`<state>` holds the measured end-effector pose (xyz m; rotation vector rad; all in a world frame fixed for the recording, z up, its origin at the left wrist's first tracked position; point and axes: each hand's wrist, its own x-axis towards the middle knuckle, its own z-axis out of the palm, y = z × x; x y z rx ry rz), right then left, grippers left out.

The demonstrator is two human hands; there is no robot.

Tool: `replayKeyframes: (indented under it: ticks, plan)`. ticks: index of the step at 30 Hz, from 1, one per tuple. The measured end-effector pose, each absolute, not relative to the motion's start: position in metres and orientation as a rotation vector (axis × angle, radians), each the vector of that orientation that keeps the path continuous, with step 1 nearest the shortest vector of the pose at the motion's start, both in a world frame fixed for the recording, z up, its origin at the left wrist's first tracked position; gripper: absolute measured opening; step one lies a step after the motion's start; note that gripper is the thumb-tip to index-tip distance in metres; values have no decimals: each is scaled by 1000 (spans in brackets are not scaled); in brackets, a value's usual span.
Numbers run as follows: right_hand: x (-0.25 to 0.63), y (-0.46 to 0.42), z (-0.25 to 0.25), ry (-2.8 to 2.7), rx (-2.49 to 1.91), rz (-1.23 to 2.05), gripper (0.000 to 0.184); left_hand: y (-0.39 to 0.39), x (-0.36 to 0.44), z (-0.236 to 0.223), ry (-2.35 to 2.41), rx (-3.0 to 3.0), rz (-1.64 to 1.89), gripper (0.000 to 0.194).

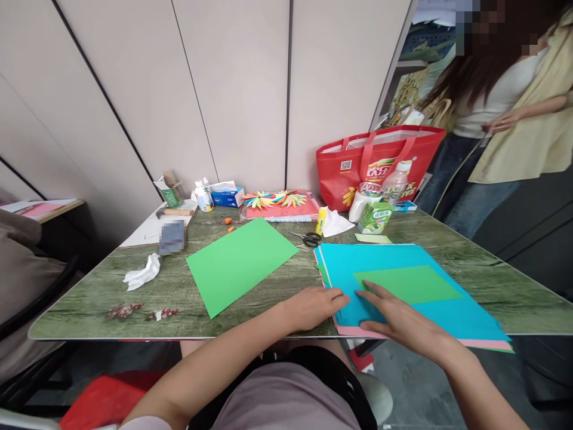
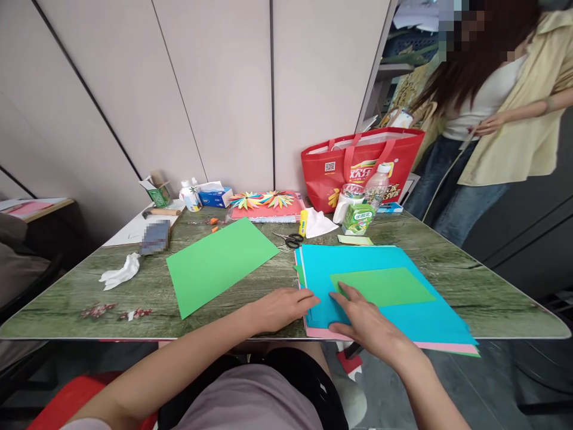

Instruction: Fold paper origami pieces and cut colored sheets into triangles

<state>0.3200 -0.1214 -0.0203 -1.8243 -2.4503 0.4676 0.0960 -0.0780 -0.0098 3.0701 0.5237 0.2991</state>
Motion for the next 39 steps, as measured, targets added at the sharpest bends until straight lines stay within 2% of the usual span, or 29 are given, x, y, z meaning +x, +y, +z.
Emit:
replayKeyframes:
  ticks: [4, 12, 20, 24, 28, 34, 39]
  plan:
    - [314, -123, -13, -2445, -1879, 463, 65, -74, 101, -2, 335, 3239, 177, 20]
    - [315, -120, -7, -2438, -1878, 449, 63, -67, 107, -7, 278, 3254, 225, 16]
    - [322, -111, -14, -2401, -1951, 314, 71, -55, 124, 0, 677, 2738, 642, 15]
    - [330, -106, -23, -2349, -1896, 275, 60, -54, 125, 16, 841, 2552, 773, 16]
    - [337, -103, -27, -2350, -1936, 263, 46, -51, 117, 29, 752, 2482, 864, 15]
    - [341, -103, -24, -2437, -1921, 263, 47, -43, 95, 49, 736, 2229, 978, 10]
    - [342, -107, -30, -2404, -1978, 173, 47, -47, 41, 78, 773, 1964, 1296, 17]
